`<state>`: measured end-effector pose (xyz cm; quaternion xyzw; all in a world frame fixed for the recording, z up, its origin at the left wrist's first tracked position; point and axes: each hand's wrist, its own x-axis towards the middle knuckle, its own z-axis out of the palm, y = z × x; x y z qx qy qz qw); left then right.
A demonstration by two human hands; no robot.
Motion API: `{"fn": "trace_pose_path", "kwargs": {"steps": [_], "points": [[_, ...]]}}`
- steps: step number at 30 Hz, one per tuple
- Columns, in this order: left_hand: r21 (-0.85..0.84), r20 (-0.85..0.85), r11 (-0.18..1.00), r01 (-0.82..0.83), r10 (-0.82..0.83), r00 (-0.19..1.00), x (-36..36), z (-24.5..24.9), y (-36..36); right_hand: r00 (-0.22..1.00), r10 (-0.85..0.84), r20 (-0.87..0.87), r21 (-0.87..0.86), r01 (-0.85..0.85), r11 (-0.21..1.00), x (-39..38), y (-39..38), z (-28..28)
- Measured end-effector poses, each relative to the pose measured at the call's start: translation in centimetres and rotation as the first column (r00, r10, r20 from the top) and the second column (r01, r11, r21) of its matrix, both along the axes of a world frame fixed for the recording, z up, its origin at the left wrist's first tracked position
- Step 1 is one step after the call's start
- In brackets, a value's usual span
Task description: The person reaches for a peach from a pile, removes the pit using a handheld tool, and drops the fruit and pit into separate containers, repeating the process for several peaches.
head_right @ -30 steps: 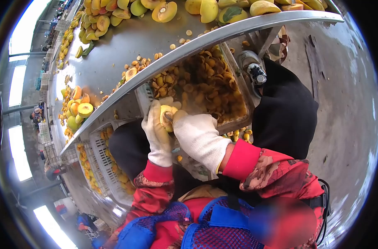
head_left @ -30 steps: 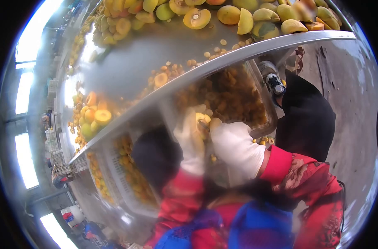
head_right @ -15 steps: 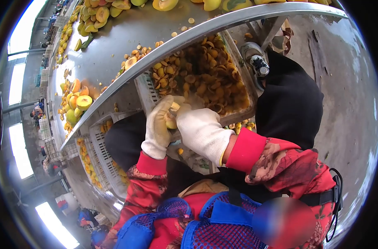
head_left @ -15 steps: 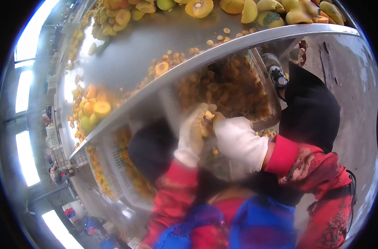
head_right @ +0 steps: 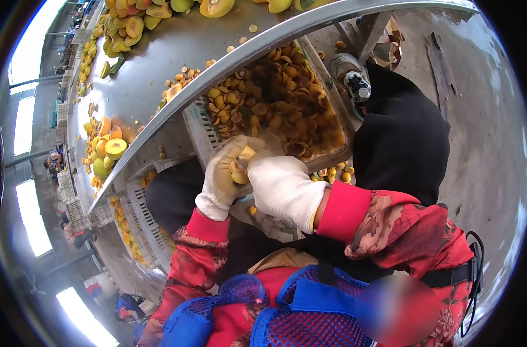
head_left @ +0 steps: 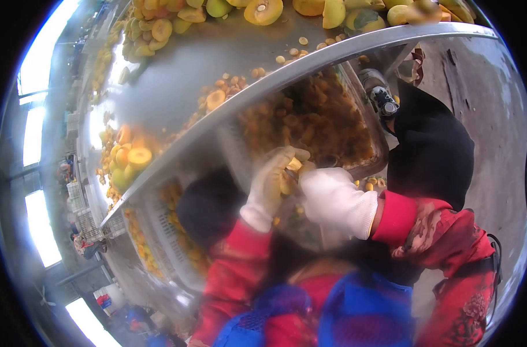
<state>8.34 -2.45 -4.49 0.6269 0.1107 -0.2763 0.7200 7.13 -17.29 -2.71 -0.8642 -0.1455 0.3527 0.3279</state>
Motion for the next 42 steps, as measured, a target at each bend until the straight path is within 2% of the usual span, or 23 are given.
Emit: {"fn": "trace_pose_path", "kwargs": {"steps": [1,3,5,6,9,12,14,15,17,18,20,23,24,26,28,31,35,37,38,40,41,42], "points": [[-0.003,-0.038,1.000,-0.026,0.026,0.999,0.0,0.1,-0.1,1.000,-0.001,0.004,0.003,0.001,1.000,0.2,-0.1,0.2],[-0.020,0.006,1.000,0.007,-0.007,1.000,0.3,0.4,0.3,0.991,-0.018,-0.136,0.018,0.021,1.000,0.7,-0.6,0.9],[-0.165,-0.061,0.985,0.048,-0.059,0.996,0.3,0.5,1.0,0.982,-0.027,-0.188,0.054,0.037,0.998,1.1,-1.0,1.5],[-0.161,-0.057,0.986,0.046,-0.056,0.997,0.2,0.4,1.1,0.967,-0.034,-0.252,0.086,0.057,0.995,1.1,-1.2,1.5],[-0.131,-0.065,0.986,0.104,-0.113,0.991,-0.3,0.2,1.2,0.968,0.018,-0.250,0.090,0.005,0.996,0.5,-1.2,0.9],[-0.141,-0.022,0.989,0.036,-0.039,0.999,-0.6,1.1,0.4,0.988,0.013,-0.153,0.075,-0.002,0.997,0.8,-1.1,1.8],[-0.220,-0.132,0.957,-0.191,0.165,0.977,-1.1,2.0,-0.2,0.994,0.035,-0.104,0.067,-0.028,0.997,0.8,-1.1,2.0],[-0.221,-0.124,0.956,-0.193,0.169,0.978,-1.2,1.6,0.2,0.996,0.056,-0.071,0.064,-0.052,0.997,0.6,-1.0,1.9],[-0.137,-0.010,0.987,-0.086,0.085,0.996,-1.5,0.2,1.0,0.997,0.069,-0.022,0.060,-0.067,0.996,0.2,-0.7,1.4],[-0.216,-0.059,0.974,-0.070,0.058,0.997,-1.6,0.0,1.5,0.993,0.110,-0.052,0.031,-0.108,0.994,0.2,-0.5,1.6],[-0.157,-0.059,0.987,-0.042,0.033,0.998,-1.4,0.1,1.8,0.985,0.150,-0.086,0.006,-0.150,0.989,0.0,-0.3,1.6],[-0.068,-0.040,0.997,0.036,-0.039,0.998,-0.9,0.5,1.9,0.993,0.097,-0.069,0.032,-0.095,0.995,-0.3,-0.6,1.5],[-0.029,-0.027,0.997,0.075,-0.076,0.997,-0.9,0.6,2.1,0.990,0.086,-0.109,0.090,-0.077,0.993,-0.1,-0.8,1.7],[-0.069,-0.050,0.994,0.080,-0.084,0.995,-1.0,0.5,2.4,0.985,0.079,-0.151,0.150,-0.056,0.987,-0.1,-0.7,1.5],[-0.108,-0.071,0.991,0.082,-0.090,0.993,-1.1,0.3,2.7,0.892,-0.045,-0.449,0.280,0.188,0.941,-0.6,-0.7,0.7],[-0.109,-0.007,0.990,0.092,-0.094,0.996,-1.3,0.2,2.8,0.833,-0.031,-0.552,0.332,0.254,0.908,-0.6,-0.8,0.6],[-0.047,0.075,0.995,0.089,-0.085,0.994,-1.5,0.6,2.4,0.830,-0.054,-0.556,0.330,0.280,0.901,-0.7,-0.6,0.6],[-0.015,0.114,0.995,0.097,-0.095,0.989,-1.6,1.0,2.2,0.795,0.067,-0.602,0.427,0.250,0.869,-1.1,-0.4,-1.2],[-0.027,0.122,0.996,0.088,-0.084,0.989,-1.6,1.1,2.2,0.797,0.067,-0.600,0.426,0.247,0.870,-0.8,-0.7,-0.4],[-0.036,0.135,0.996,0.078,-0.072,0.988,-1.8,1.3,2.2,0.696,0.086,-0.713,0.369,0.269,0.890,0.0,-1.2,1.7],[-0.064,0.171,0.996,0.064,-0.053,0.984,-1.9,1.2,2.0,0.700,0.087,-0.708,0.371,0.265,0.890,-0.2,-1.2,1.3],[-0.091,0.206,0.994,0.053,-0.033,0.978,-1.9,1.3,1.9,0.734,0.082,-0.674,0.461,0.331,0.824,-0.7,-1.0,0.4]]}}
